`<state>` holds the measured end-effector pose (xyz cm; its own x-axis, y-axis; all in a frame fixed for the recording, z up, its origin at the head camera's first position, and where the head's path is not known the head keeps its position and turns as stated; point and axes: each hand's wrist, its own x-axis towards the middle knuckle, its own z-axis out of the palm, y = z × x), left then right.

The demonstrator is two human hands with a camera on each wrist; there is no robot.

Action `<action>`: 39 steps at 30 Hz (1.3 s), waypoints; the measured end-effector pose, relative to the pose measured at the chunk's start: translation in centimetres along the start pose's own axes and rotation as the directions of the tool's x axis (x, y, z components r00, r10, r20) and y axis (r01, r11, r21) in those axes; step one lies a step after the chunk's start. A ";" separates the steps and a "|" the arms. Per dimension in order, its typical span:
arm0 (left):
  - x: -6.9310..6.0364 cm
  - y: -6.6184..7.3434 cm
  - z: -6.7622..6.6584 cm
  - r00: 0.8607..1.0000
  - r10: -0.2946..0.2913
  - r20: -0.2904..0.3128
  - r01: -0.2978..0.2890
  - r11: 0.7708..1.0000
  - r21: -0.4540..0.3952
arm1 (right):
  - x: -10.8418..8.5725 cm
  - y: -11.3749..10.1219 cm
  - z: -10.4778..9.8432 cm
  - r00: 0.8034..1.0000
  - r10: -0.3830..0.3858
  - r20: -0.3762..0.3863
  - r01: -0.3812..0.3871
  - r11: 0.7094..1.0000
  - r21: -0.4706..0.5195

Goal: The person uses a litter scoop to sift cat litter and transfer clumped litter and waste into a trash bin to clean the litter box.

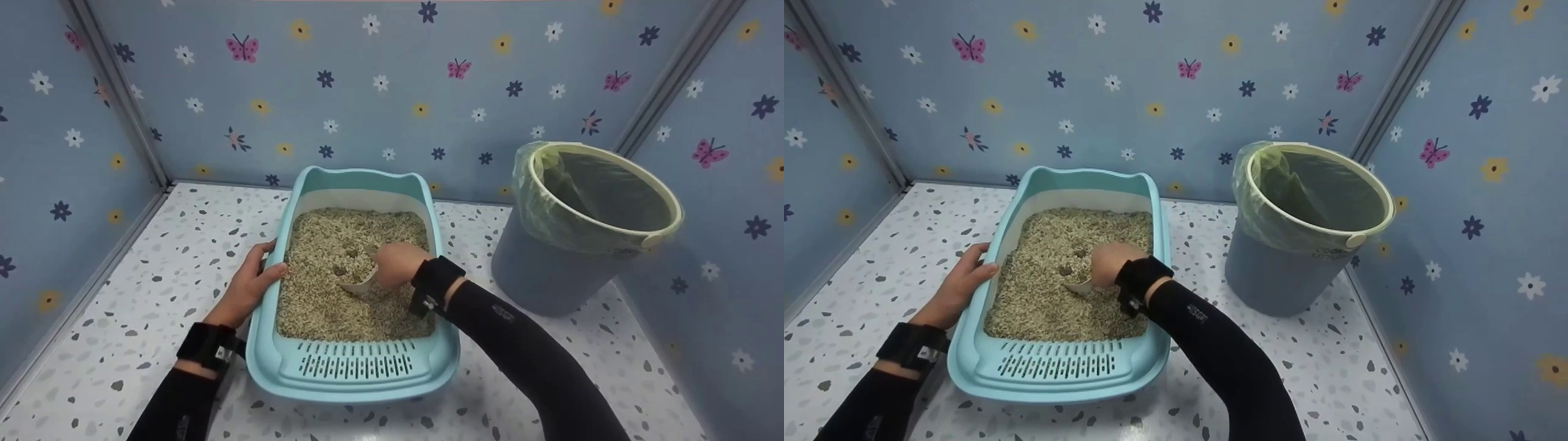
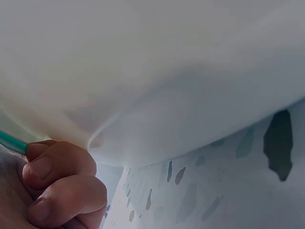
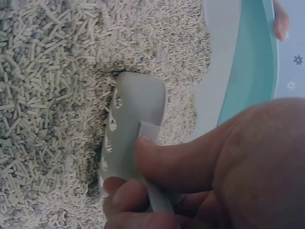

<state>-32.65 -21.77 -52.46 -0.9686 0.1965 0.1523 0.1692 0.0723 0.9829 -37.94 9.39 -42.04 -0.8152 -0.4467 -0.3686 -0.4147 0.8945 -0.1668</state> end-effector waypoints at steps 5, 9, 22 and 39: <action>0.0 -0.2 -0.1 1.000 0.007 0.000 -0.007 1.000 0.000 | 0.5 -0.1 0.5 1.000 -0.005 -0.003 0.004 1.000 -0.021; 0.1 -0.1 -0.1 1.000 0.008 -0.003 -0.008 1.000 0.009 | 0.9 -0.2 0.4 1.000 -0.016 0.024 0.017 0.998 -0.056; 0.1 0.0 0.1 1.000 0.004 0.001 -0.004 1.000 0.015 | 1.7 -0.1 0.6 0.999 -0.027 0.022 0.027 0.999 -0.023; 0.1 0.0 0.3 1.000 0.010 -0.026 -0.010 1.000 -0.001 | 4.3 -0.5 1.3 0.999 -0.024 0.035 0.026 0.999 -0.032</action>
<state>-32.67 -21.51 -52.50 -0.9713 0.1716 0.1647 0.1787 0.0696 0.9814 -40.72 7.10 -44.72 -0.7903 -0.4675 -0.3960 -0.4479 0.8819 -0.1472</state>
